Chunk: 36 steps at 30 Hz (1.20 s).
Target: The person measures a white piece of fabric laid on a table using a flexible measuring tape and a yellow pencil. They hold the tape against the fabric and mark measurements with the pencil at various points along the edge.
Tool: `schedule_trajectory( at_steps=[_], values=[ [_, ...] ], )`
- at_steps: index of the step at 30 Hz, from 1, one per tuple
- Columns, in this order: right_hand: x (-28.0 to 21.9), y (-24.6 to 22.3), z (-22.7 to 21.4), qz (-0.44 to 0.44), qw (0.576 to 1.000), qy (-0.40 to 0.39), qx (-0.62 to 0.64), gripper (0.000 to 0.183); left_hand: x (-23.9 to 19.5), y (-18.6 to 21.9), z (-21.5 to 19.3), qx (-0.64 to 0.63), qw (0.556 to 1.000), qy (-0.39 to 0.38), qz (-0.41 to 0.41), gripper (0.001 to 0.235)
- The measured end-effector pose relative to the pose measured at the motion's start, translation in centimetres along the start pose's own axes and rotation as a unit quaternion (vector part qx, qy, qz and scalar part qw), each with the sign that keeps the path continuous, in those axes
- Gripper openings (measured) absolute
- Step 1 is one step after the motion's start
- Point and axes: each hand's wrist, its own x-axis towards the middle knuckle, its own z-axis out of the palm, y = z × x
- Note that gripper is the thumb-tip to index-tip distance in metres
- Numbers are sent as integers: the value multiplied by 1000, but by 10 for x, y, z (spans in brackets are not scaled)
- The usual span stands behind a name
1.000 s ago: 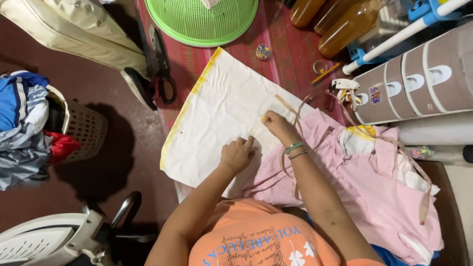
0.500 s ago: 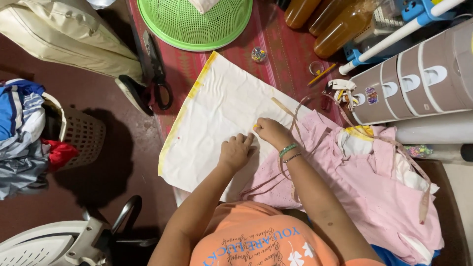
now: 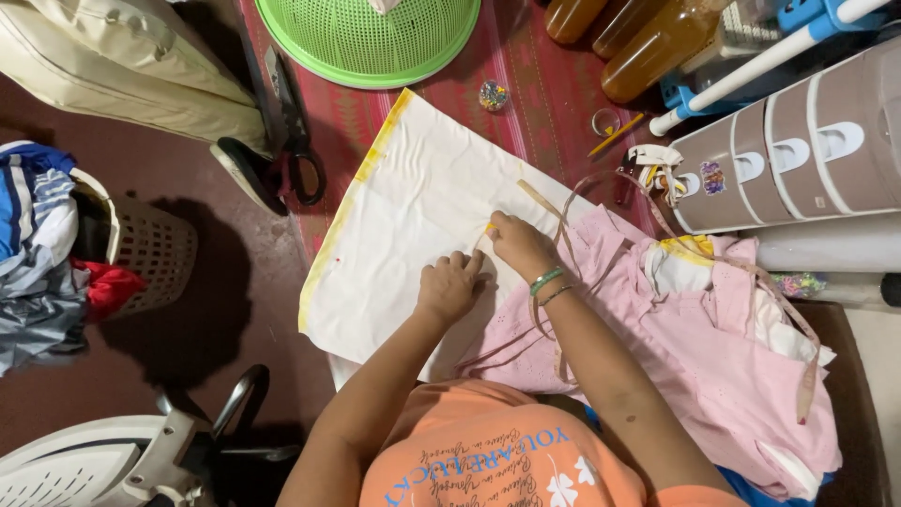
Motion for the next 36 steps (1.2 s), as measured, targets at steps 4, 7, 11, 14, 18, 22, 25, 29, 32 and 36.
schedule_trajectory(
  at_steps=[4, 7, 11, 14, 18, 22, 25, 29, 32, 36],
  values=[
    [2, 11, -21, 14, 999, 32, 33, 20, 1, -1, -16, -14, 1000, -17, 3, 59],
    [16, 22, -12, -45, 994, 104, -4, 16, 4, 1, -27, -12, 999, -41, -2, 61],
    [33, 50, 21, -89, 991, 102, 9, 15, 12, 1, -28, -11, 998, -56, 0, 61],
    [53, 68, 46, -114, 985, 129, -15, 15, 14, 1, -31, -23, 998, -66, 5, 62],
    [42, 47, 37, -83, 991, 88, -58, 17, 13, 2, -35, -19, 997, -81, -2, 63],
    [42, 42, 38, -75, 989, 82, -96, 15, 18, 0, -27, -20, 996, -86, -1, 64],
    [45, 45, 42, -105, 981, 125, -109, 13, 19, 0, -26, -20, 996, -87, 1, 65],
    [47, 46, 43, -107, 979, 152, -86, 12, 20, 1, -26, -16, 996, -83, -3, 65],
    [83, 89, 72, -104, 983, 152, -23, 13, 21, -1, -23, -20, 996, -82, 0, 64],
    [57, 79, 17, -54, 976, 206, -34, 14, 20, -1, -30, -8, 998, -62, 7, 63]
  ],
)
